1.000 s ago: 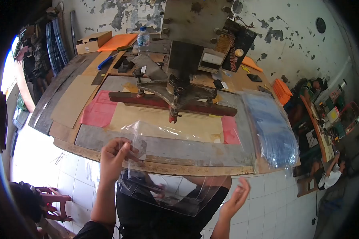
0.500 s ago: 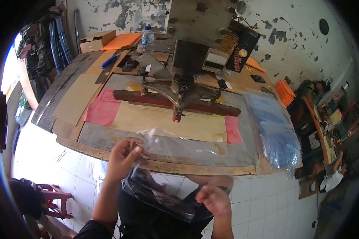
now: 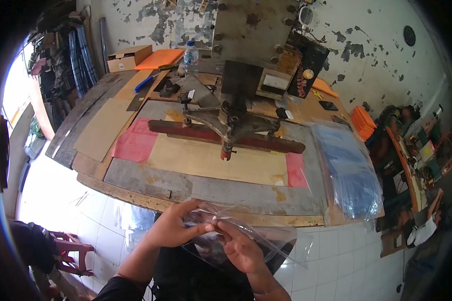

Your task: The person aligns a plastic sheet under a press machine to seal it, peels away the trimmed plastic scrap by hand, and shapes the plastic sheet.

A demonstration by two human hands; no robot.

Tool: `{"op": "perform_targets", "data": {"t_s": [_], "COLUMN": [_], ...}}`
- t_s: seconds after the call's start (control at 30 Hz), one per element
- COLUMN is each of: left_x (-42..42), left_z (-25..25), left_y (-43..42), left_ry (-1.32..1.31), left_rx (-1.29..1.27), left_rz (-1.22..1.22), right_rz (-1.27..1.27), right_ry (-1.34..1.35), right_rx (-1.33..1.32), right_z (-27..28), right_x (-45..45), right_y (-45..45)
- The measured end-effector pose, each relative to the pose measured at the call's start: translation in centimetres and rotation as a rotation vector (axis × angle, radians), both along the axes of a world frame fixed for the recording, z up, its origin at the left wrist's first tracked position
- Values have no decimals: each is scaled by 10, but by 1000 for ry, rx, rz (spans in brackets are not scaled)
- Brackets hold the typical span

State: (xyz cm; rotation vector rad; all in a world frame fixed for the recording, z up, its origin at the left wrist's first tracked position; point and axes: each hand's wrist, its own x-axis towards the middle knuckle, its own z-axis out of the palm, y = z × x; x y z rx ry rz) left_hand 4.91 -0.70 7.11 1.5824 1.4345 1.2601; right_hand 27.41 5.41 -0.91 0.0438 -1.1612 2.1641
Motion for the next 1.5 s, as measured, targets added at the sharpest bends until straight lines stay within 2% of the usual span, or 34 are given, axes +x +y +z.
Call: {"op": "perform_targets", "data": {"t_s": [0.1,0.17,0.2,0.27,0.7,0.8,0.87,0.97,1.1,1.17,1.3,1.4,1.5], "left_x": [-3,-3,-2,1,8,8,10,3,5,9,13,13,12], "left_z": [11,1,-2,-6,4,7,15,11,24,28,24,23,17], "left_y": [-2,0,1,4,-2,-2,-2,2,0,-2,1,1,2], "left_ry": [-24,-35,-36,-189,55,33,-226,-290,-282,-264,-190,-215,-333], "left_rx": [-142,12,12,91,84,0,-39,-13,-49,-141,-88,-133,-123], "left_rz": [-104,-179,-181,-245,-128,-167,-188,-310,-332,-246,-169,-156,-197], "right_rz": [90,91,90,144,46,101,69,44,75,138,204,198,256], "right_ry": [70,40,39,115,281,231,95,121,140,183,263,208,275], "right_rx": [65,101,101,100,84,60,11,44,57,32,-52,-127,-191], "right_z": [0,10,15,22,17,12,2,0,8,-1,-14,-15,-28], "right_x": [1,-3,-4,-8,-20,-19,-15,-12,-13,-12,-16,-19,-22], "right_y": [4,2,0,-5,-7,-9,-12,-14,-17,-14,-18,-25,-30]}}
